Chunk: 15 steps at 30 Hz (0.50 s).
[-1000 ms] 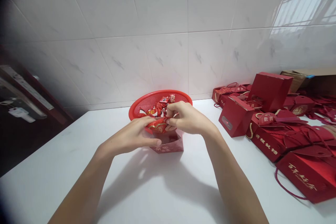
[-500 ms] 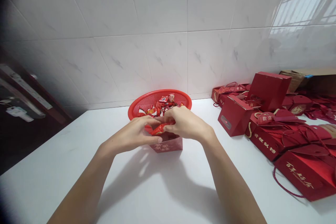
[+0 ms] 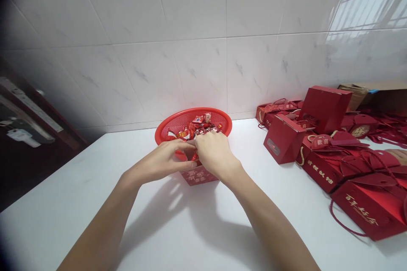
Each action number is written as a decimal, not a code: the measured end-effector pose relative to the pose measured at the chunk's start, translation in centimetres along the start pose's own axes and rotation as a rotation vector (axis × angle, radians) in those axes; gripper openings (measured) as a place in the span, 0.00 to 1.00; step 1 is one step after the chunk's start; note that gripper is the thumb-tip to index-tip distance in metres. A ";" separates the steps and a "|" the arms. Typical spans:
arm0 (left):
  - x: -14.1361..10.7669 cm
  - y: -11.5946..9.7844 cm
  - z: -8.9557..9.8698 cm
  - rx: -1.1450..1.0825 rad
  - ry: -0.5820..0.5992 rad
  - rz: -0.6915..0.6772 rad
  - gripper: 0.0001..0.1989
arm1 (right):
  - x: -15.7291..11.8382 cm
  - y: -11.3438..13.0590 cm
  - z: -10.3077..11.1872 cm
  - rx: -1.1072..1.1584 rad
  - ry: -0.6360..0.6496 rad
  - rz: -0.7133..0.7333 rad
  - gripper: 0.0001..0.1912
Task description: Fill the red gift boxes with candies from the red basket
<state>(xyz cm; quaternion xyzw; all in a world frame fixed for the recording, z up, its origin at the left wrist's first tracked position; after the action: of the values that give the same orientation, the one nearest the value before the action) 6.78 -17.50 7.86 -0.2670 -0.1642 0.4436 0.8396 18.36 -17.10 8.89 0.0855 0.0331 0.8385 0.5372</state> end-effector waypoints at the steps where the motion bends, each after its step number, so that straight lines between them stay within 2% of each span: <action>1: 0.0 0.0 0.0 -0.009 0.002 -0.010 0.11 | 0.1 0.0 -0.2 -0.012 0.016 -0.012 0.14; 6: 0.0 0.0 -0.1 -0.051 0.008 -0.023 0.12 | 0.0 -0.1 -0.4 -0.006 0.066 -0.046 0.14; 11: 0.0 -0.1 -0.1 -0.058 0.013 -0.033 0.13 | 0.3 -0.2 -0.4 -0.007 0.058 0.036 0.15; 15: 0.1 0.0 -0.1 -0.044 0.009 -0.035 0.12 | 1.0 -0.7 -1.2 -0.005 0.082 -0.003 0.12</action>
<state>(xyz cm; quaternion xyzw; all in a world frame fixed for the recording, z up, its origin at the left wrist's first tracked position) 6.91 -17.45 7.75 -0.2847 -0.1747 0.4241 0.8418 18.37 -15.88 7.72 0.0496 0.0532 0.8405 0.5369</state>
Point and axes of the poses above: each hand's wrist, its own x-axis towards the middle knuckle, its own z-axis out of the back of the hand, y = z × x, the point moved 6 cm from there along x, towards the middle knuckle
